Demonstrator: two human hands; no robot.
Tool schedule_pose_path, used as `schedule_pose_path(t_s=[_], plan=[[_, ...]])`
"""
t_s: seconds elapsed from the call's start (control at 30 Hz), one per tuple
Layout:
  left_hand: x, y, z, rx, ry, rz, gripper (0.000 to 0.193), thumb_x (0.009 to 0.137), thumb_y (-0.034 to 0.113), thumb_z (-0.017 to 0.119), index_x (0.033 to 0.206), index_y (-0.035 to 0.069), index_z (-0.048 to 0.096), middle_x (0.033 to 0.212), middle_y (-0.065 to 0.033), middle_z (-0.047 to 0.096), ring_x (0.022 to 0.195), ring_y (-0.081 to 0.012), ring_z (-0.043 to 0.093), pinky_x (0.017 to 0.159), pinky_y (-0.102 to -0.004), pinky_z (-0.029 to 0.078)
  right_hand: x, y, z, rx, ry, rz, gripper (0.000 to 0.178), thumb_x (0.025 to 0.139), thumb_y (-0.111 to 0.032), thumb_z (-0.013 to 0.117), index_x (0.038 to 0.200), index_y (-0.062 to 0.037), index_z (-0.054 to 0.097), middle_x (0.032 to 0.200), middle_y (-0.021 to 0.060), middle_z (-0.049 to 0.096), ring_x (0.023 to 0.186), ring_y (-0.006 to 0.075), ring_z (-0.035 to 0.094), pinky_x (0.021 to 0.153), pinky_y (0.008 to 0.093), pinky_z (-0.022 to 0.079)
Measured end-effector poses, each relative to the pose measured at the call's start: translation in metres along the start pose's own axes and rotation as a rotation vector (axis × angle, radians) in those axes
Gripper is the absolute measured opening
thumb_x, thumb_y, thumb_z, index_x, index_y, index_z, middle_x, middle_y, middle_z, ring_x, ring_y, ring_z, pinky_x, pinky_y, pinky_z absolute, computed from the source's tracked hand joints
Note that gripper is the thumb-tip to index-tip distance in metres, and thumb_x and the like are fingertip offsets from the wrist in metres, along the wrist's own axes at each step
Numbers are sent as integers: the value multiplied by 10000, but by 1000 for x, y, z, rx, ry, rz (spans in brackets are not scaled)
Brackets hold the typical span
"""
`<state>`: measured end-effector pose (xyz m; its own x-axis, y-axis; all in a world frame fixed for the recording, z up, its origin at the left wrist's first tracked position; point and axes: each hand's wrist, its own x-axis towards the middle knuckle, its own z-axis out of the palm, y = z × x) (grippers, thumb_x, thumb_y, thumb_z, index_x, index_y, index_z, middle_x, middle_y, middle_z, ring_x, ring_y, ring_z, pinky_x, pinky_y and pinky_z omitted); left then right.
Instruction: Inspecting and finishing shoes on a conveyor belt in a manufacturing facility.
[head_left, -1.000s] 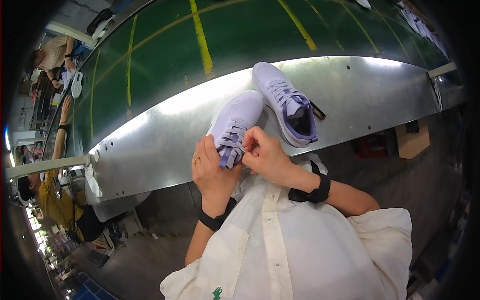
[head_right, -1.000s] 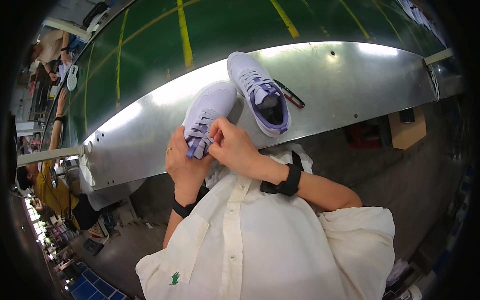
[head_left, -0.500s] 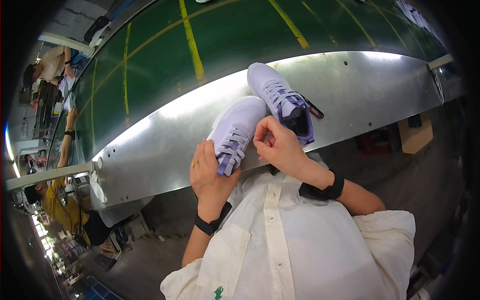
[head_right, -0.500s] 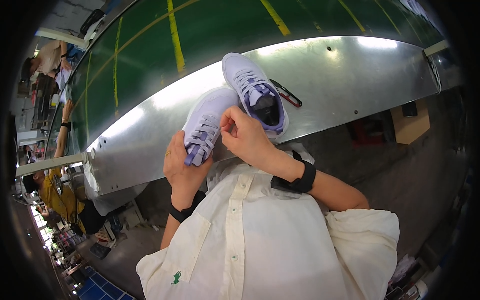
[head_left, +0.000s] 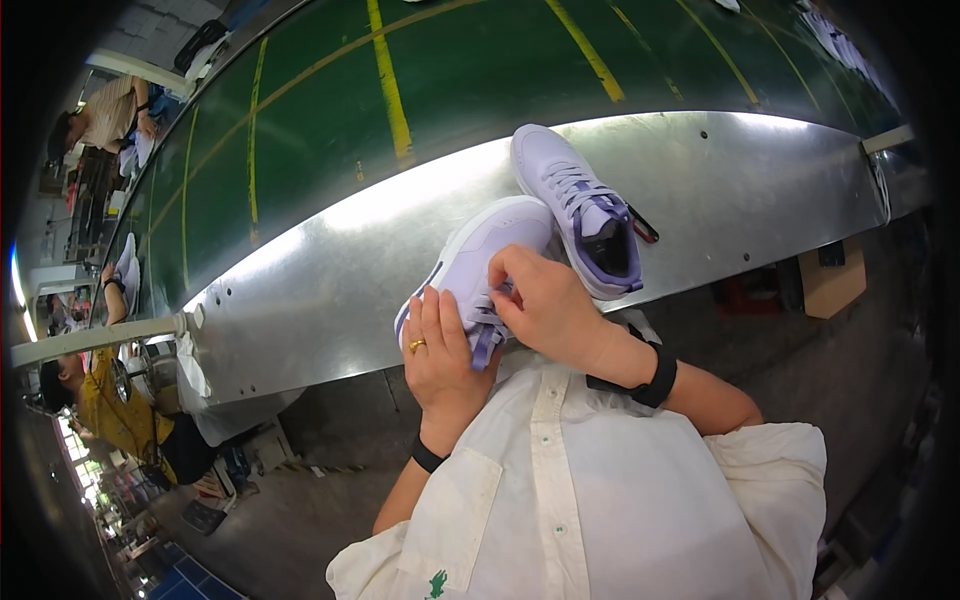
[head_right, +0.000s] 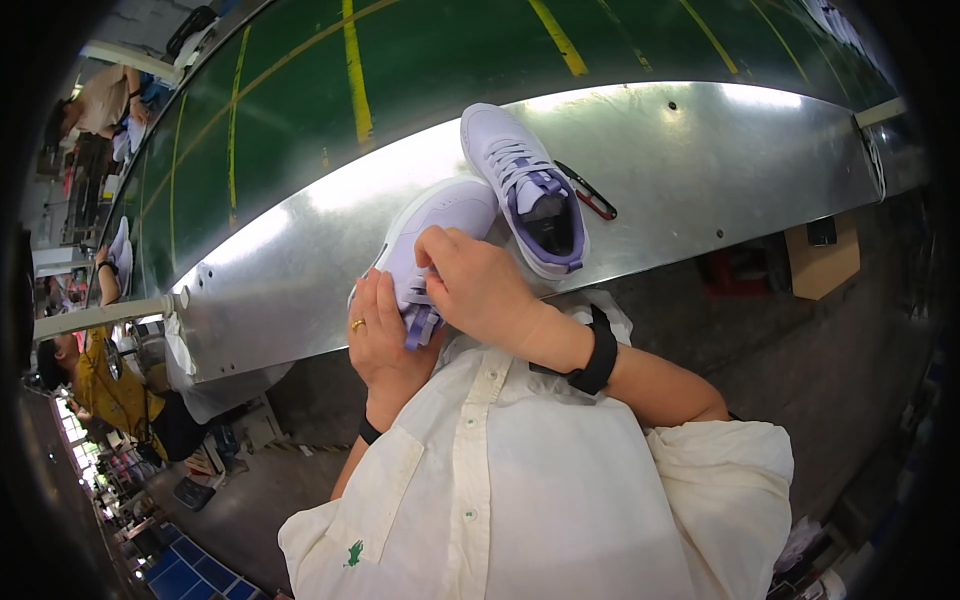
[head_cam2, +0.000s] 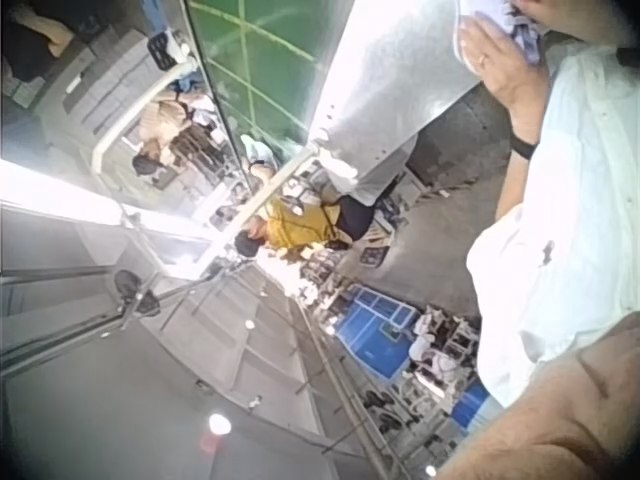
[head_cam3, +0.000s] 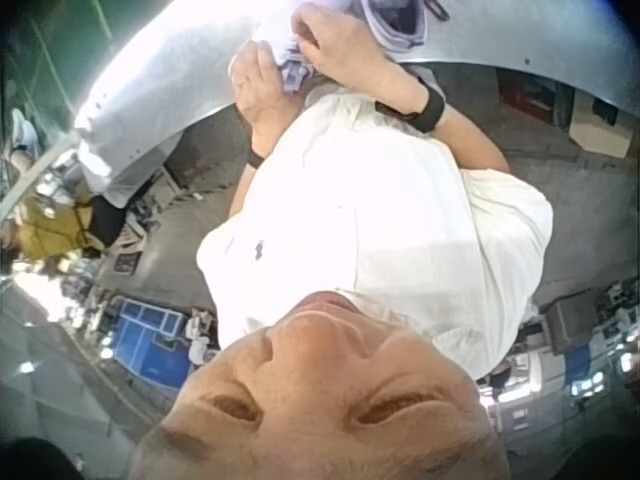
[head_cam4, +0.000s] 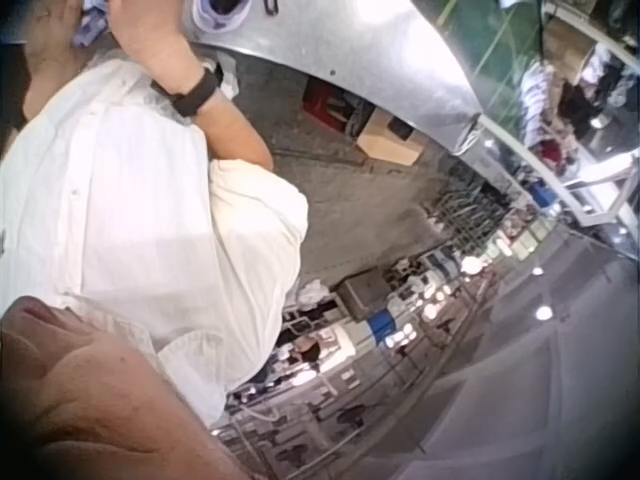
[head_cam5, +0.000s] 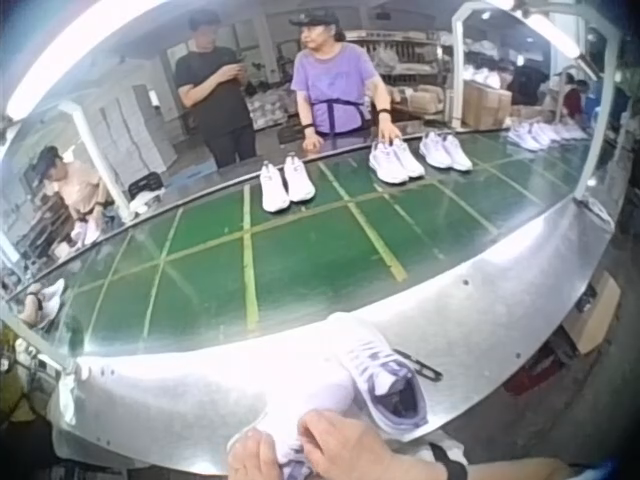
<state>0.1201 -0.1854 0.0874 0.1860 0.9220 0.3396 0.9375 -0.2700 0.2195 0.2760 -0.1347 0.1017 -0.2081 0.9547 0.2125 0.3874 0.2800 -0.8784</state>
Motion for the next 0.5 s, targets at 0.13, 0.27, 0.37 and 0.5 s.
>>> schedule_pose_path(t_s=[0.13,0.27,0.37,0.5], plan=[[-5,1,2,25,11,19,882,570,219,828,1322,-10,427,1324,-241,482,1224,-421,478,987,-497,411,0,-11,2,-243,-106,-76,210,746,6,610,916,-55,503,762,122,580,658,325,598,570,397,480],[-10,2,5,117,27,61,831,644,330,819,1295,-25,443,1282,-226,511,1181,-423,505,981,-484,423,8,-16,-6,-307,-240,-16,208,744,-9,618,912,-54,502,744,134,568,657,332,594,580,415,479],[-11,1,6,120,56,91,829,644,320,818,1297,-25,441,1286,-229,507,1188,-428,499,986,-493,418,16,-13,-9,-317,-350,-30,220,729,-7,618,908,-33,492,749,152,583,674,348,600,576,414,471],[-7,-2,1,79,13,102,833,603,272,833,1286,-12,449,1269,-231,516,1175,-425,508,973,-489,427,27,-15,-28,-105,-435,78,185,736,-9,587,891,-16,486,754,157,601,680,316,610,574,371,463]])
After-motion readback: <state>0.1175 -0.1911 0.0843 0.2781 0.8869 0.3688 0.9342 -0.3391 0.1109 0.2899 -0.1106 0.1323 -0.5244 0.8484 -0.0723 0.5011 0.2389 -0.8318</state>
